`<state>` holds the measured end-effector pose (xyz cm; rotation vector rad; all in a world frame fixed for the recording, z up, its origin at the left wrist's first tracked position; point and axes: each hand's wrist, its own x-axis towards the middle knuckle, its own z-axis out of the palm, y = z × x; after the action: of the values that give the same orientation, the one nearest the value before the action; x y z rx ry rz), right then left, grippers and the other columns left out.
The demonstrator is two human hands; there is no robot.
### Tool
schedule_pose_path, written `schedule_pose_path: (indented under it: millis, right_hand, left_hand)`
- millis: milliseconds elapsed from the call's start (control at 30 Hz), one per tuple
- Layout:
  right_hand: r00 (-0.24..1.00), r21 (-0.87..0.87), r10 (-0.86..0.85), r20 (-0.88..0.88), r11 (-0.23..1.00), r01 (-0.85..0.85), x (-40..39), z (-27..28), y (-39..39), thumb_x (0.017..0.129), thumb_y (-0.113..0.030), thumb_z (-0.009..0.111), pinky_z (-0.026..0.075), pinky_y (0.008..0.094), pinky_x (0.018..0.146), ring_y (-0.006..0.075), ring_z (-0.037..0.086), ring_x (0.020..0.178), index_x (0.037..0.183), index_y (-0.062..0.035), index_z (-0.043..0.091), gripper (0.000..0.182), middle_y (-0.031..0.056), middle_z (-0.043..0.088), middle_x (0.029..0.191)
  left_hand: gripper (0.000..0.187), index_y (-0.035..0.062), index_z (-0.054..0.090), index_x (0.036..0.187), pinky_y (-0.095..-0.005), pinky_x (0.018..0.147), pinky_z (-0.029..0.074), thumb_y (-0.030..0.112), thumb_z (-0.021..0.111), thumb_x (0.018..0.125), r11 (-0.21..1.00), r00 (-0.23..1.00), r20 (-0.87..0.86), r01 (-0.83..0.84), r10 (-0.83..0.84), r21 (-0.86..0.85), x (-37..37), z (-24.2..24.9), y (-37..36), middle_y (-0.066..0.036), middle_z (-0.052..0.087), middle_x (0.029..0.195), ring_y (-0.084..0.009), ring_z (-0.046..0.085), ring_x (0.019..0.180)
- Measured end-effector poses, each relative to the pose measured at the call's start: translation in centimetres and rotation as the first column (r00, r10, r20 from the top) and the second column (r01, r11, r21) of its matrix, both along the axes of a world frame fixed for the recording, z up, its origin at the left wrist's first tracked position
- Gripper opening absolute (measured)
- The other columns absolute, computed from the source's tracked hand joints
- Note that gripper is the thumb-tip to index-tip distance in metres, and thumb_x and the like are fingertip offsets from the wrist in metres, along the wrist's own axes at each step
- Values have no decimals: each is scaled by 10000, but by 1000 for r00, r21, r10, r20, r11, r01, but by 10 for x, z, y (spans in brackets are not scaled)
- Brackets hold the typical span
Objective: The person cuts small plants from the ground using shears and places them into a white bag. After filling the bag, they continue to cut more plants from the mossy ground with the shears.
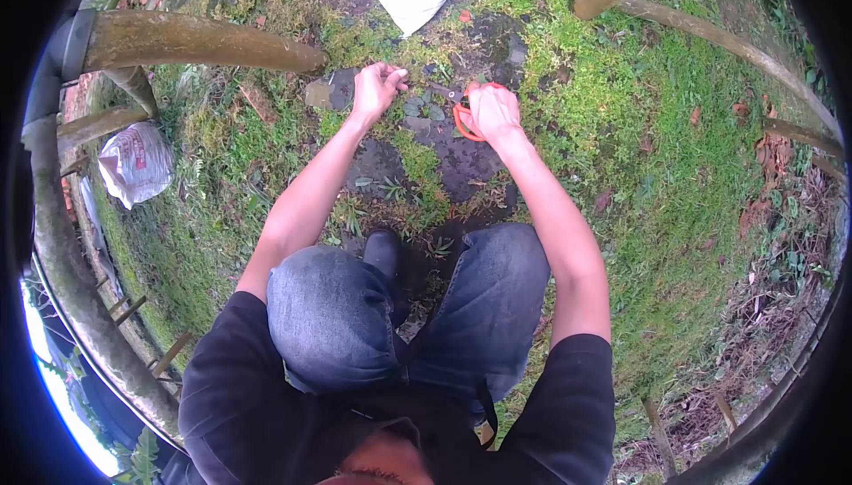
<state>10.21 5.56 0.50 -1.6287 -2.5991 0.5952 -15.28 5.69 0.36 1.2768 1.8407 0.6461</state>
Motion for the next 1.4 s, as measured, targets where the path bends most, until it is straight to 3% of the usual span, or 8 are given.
schedule_pose_path:
  millis: [167,267,467,767,967,1167,1300,1400]
  right_hand:
    - [1000,-43,8,27,999,-7,-5,1,0,801,-317,790,573,468,747,362,727,809,1100,19,673,465,195,729,862]
    - [999,-62,25,22,998,-24,-6,3,1,808,-326,795,572,468,763,362,728,829,1119,20,673,481,201,729,863]
    - [1000,-63,16,12,998,-15,-7,6,0,821,-344,797,570,476,776,376,725,856,1121,-4,682,468,202,731,889]
    - [990,-175,-130,-50,977,119,-8,1,1,844,-253,790,564,429,784,362,728,853,935,-15,743,259,201,737,904]
    - [992,-147,-117,-48,983,109,-8,8,-1,834,-253,804,565,449,781,372,726,855,1024,-45,737,289,200,737,908]
    - [995,-24,-92,-41,996,91,10,35,3,749,-398,875,558,466,814,371,721,920,1108,-47,708,529,184,737,973]
    - [966,-120,-257,27,958,259,35,83,-4,665,-612,873,527,462,949,364,680,1101,1190,6,636,845,201,710,1116]
    - [929,-123,-371,-1,922,368,48,116,-16,660,-621,871,521,455,973,346,671,1129,1207,11,620,873,211,696,1158]
  left_hand:
    - [215,-19,738,1051,-327,776,566,168,678,964,1000,999,27,-16,17,-14,0,-2,0,-107,777,816,-160,745,777]
    - [201,-12,734,1016,-278,662,547,177,686,970,999,999,43,-28,27,29,-2,-9,-1,-89,781,822,-92,677,678]
    - [189,-12,734,1024,-278,702,568,163,689,968,999,998,55,-32,31,12,-6,-15,0,-92,781,827,-99,712,734]
    - [183,-15,735,1018,-275,716,581,156,685,974,999,997,70,-26,24,40,-2,-13,0,-92,779,827,-111,731,752]
    - [183,-26,717,1020,-279,727,589,149,685,982,997,982,181,-63,53,51,5,4,1,-114,774,861,-120,729,758]
    - [167,-47,702,1021,-267,660,591,114,671,992,973,936,345,-140,71,182,-11,32,30,-104,757,852,-127,718,723]
    - [166,-43,698,1036,-262,665,590,115,658,1004,968,890,456,-115,1,221,-22,71,44,-116,752,883,-143,721,738]
    - [178,-37,687,1052,-264,662,589,133,662,1007,944,842,528,-75,-113,322,-19,117,53,-127,747,902,-158,722,742]
